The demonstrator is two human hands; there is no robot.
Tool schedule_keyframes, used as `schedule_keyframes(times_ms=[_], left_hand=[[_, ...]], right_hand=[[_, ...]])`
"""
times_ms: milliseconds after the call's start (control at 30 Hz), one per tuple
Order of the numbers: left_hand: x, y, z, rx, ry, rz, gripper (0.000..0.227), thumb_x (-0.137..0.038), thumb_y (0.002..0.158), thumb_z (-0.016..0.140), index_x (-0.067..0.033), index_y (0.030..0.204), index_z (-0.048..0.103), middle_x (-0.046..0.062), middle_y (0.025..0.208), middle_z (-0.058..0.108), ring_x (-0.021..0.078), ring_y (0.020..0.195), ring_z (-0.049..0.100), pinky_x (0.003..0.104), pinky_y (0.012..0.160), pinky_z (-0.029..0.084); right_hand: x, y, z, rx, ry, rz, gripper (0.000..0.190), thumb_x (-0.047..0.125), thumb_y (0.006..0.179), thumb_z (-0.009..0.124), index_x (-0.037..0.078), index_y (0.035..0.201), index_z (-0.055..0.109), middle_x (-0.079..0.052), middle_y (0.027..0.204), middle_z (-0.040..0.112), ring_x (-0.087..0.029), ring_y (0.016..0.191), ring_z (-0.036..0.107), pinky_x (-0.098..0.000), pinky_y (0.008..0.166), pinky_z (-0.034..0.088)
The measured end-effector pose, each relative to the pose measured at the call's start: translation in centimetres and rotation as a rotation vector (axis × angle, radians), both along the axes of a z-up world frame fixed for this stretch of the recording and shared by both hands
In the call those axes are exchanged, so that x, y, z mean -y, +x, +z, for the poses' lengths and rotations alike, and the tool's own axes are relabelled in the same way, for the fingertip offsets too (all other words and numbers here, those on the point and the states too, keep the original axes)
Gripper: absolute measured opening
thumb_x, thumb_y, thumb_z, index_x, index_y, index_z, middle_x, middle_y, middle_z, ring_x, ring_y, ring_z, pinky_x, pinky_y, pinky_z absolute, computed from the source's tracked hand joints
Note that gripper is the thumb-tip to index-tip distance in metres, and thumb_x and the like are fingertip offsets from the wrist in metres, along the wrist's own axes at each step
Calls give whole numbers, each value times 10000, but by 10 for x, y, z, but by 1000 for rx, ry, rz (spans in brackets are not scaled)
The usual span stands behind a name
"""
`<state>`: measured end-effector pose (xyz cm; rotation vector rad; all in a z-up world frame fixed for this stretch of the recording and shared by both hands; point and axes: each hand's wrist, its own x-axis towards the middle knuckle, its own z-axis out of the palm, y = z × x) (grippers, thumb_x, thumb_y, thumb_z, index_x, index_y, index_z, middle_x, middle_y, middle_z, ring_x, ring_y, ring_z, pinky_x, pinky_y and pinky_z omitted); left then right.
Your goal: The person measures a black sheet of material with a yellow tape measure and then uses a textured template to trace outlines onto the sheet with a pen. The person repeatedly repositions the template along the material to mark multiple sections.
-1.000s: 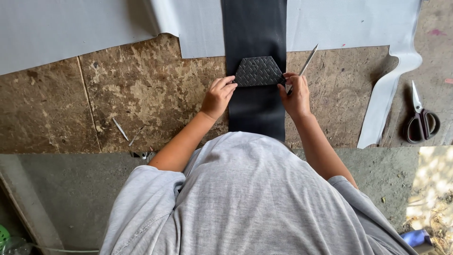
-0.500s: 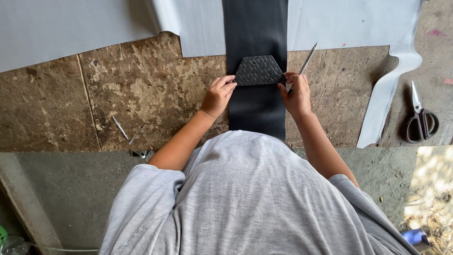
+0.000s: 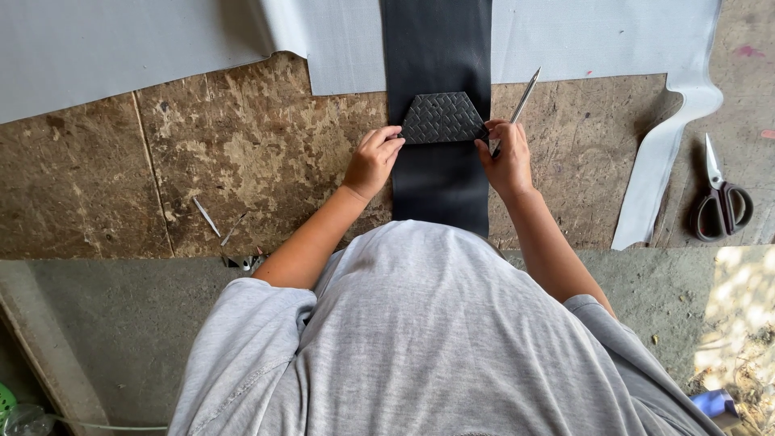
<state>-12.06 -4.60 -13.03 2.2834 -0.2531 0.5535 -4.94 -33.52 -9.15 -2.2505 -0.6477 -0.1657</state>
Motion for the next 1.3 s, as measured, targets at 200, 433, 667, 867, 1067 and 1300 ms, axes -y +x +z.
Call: schedule_keyframes(times_ms=[200,433,667,867,1067,1300], left_hand=[[1,-1,-7,-20,17,-2,69,-58,927,736,-92,963,784,37,1115,710,183,965,703,295,867,597],[2,-2,-11,-24,27,-6,76,-34,908,735,-77,958,774,54,1106,700,198,956,697,304,860,601],[1,-3,-7,-19,33,13,122,-14,877,755,-92,964,789,32,1103,706,183,950,704,295,863,601],[7,-3,-16,-2,107,45,127,-20,876,746,-102,963,789,46,1149,690,204,1006,687,309,887,591],[69,5,17,74,308,1,197,-162,969,722,-112,1159,727,144,1357,606,314,1229,612,418,975,543],[109,10,34,-510,727,-151,775,-480,974,703,-119,1584,389,210,1565,392,416,1453,383,607,1151,394]], right_hand=[[-1,0,1,3,-8,2,341,64,905,832,69,979,499,-145,1088,699,-362,904,622,-444,766,529],[0,-2,-1,-1,-9,-4,356,60,882,844,71,983,503,-143,1097,698,-365,928,623,-448,772,531],[0,-2,-2,15,0,1,343,62,891,836,73,979,504,-148,1084,696,-377,934,631,-462,775,536],[0,-2,-3,28,-4,8,345,64,892,839,71,982,506,-153,1083,691,-383,940,631,-469,782,536],[-4,-2,6,26,-16,34,367,51,885,846,71,995,496,-156,1081,683,-391,947,623,-473,780,525],[-2,-1,8,-121,23,-10,508,86,794,929,49,1098,524,-186,1106,646,-402,965,642,-496,803,533]])
